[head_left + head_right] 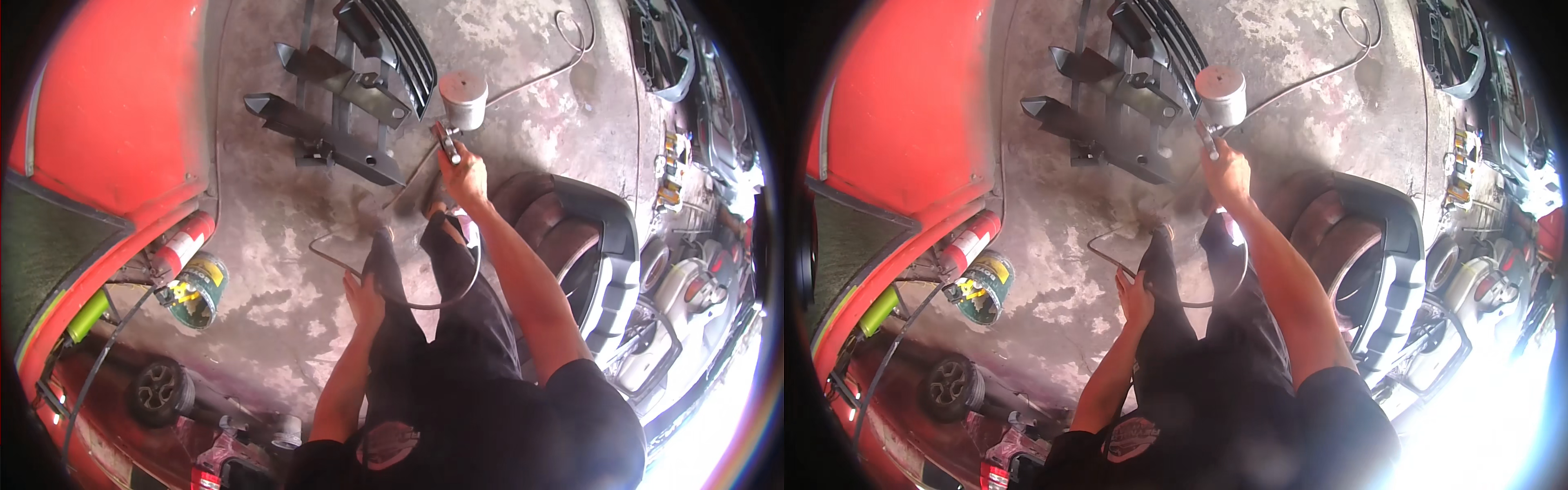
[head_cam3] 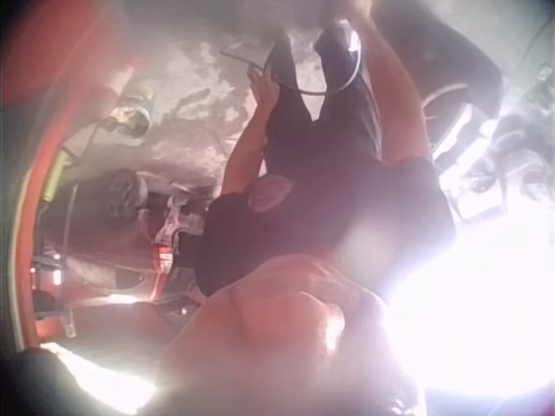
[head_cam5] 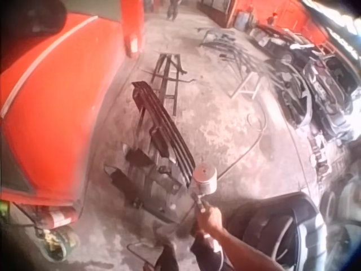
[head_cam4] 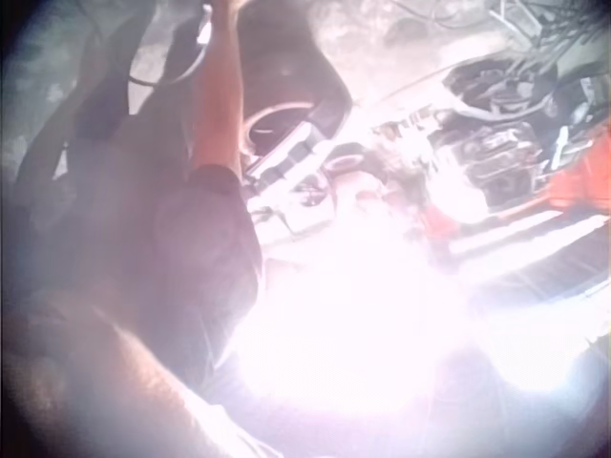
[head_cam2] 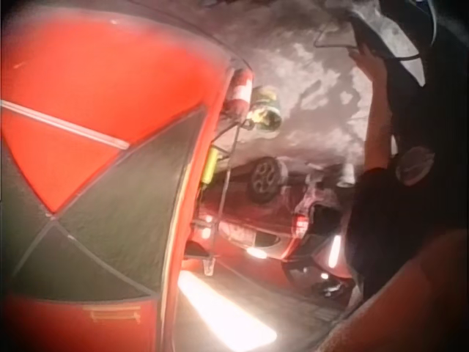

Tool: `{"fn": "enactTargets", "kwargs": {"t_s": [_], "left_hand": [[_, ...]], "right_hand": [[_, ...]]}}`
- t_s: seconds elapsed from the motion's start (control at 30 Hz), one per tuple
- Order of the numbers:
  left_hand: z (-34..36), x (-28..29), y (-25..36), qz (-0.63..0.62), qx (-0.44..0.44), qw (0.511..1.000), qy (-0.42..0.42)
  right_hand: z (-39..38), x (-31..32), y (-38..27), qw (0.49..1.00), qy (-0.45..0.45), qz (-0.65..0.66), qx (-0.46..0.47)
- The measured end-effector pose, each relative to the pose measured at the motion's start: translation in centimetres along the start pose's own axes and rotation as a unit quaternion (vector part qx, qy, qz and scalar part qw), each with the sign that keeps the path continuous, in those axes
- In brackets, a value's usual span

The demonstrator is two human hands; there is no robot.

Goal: The person uses a spray gun to apply black paint to various metal car parts, including a grille and frame components, arranged on a stand in a workshop. The person moves around the parts to ensure even coverage on all sides.

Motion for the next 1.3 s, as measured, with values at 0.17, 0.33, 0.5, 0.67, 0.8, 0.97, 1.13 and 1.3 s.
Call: {"fn": "enactTargets", "kwargs": {"t_s": [0.17,0.33,0.5,0.67,0.8,0.97,1.13,1.3], "left_hand": [[-1.0,-1.7,-2.1,0.022,0.007,0.998,-0.053],[-1.6,-2.3,-3.4,0.012,0.041,0.997,-0.06],[-1.6,-3.3,-3.8,-0.004,0.031,0.996,-0.08],[-1.2,-3.0,-3.4,-0.002,0.03,0.995,-0.097],[-1.2,-3.0,-3.3,0.003,0.024,0.996,-0.086],[-0.9,-3.1,-2.8,-0.019,0.016,0.996,-0.08],[-0.6,-3.4,-2.3,-0.064,-0.029,0.997,-0.025],[-0.5,-3.7,-2.5,-0.063,0.011,0.997,-0.034]], "right_hand": [[4.8,-1.6,-5.2,0.996,0.068,-0.005,0.056],[8.6,-1.2,-9.4,0.987,0.111,0.049,0.104],[8.1,-2.3,-4.9,0.993,0.084,-0.026,0.082],[3.5,-2.8,0.5,0.997,0.035,-0.071,0.022],[4.2,-2.3,-0.3,0.997,0.037,-0.067,0.03],[11.0,-2.4,-6.7,0.991,0.075,-0.051,0.093],[17.3,-1.9,-14.3,0.978,0.115,-0.025,0.171],[17.5,-1.3,-15.1,0.973,0.107,0.01,0.205]]}}
Point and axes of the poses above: each hand's wrist, its own z-axis towards the middle knuckle, its own x-axis out of the back of the hand, y = z × x, the point moved 8 cm from there along z, towards the middle knuckle, and after that the axes turned 2 degrees about -x, right-handed, at the moved point
